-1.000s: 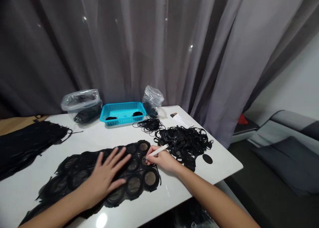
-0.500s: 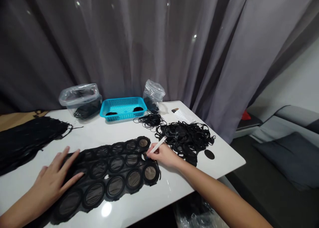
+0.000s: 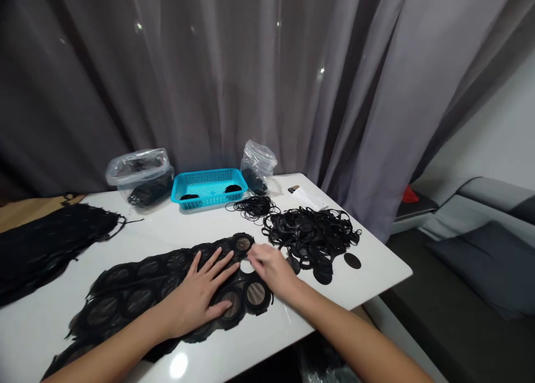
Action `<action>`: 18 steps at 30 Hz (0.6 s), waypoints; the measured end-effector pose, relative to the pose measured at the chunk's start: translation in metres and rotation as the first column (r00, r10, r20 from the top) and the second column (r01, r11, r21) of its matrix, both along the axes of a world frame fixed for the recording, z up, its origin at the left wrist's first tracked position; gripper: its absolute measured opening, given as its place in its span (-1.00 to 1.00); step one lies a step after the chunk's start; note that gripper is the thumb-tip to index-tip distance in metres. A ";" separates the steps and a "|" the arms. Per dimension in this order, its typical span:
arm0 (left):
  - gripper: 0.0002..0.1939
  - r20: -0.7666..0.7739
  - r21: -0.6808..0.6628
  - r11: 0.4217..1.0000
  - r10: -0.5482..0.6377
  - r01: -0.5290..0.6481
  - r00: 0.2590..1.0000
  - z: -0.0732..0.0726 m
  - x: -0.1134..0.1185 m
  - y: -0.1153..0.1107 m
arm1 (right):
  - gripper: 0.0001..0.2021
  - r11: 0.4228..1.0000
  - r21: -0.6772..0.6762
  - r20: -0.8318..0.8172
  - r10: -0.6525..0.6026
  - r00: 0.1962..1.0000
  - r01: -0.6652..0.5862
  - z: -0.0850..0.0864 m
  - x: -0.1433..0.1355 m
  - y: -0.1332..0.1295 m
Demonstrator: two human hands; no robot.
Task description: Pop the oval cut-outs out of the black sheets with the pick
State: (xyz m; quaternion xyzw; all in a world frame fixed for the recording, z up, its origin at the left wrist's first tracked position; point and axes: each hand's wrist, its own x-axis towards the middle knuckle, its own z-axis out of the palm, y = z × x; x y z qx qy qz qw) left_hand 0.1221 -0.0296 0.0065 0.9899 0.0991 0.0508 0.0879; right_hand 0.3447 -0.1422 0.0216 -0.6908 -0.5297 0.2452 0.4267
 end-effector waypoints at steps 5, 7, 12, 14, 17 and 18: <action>-0.22 -0.031 -0.033 0.999 0.015 -0.016 0.999 0.005 -0.005 0.001 | -0.76 0.913 0.123 0.252 -0.407 0.878 0.388 0.014 0.074 -0.008; -0.19 -0.043 -0.055 0.998 0.002 -0.004 0.999 0.007 -0.003 0.003 | -0.76 0.884 0.193 0.291 -0.467 0.835 0.427 0.019 0.095 -0.016; -0.28 0.031 -0.056 0.997 0.052 -0.051 0.998 0.001 0.015 0.014 | -0.76 0.894 0.269 0.319 -0.435 0.842 0.360 0.027 0.085 -0.013; -0.33 0.055 -0.049 0.997 0.065 -0.063 0.996 -0.005 0.021 0.017 | -0.80 0.946 0.212 0.308 -0.301 0.902 0.244 0.024 0.066 0.003; -0.32 0.055 -0.045 0.996 0.076 -0.074 0.996 -0.009 0.023 0.018 | -0.85 0.997 0.076 0.159 -0.006 0.987 -0.006 0.009 0.042 0.032; -0.31 0.045 -0.042 0.996 0.080 -0.078 0.996 -0.010 0.023 0.018 | -0.85 0.996 0.042 0.092 0.075 0.993 -0.079 0.003 0.036 0.041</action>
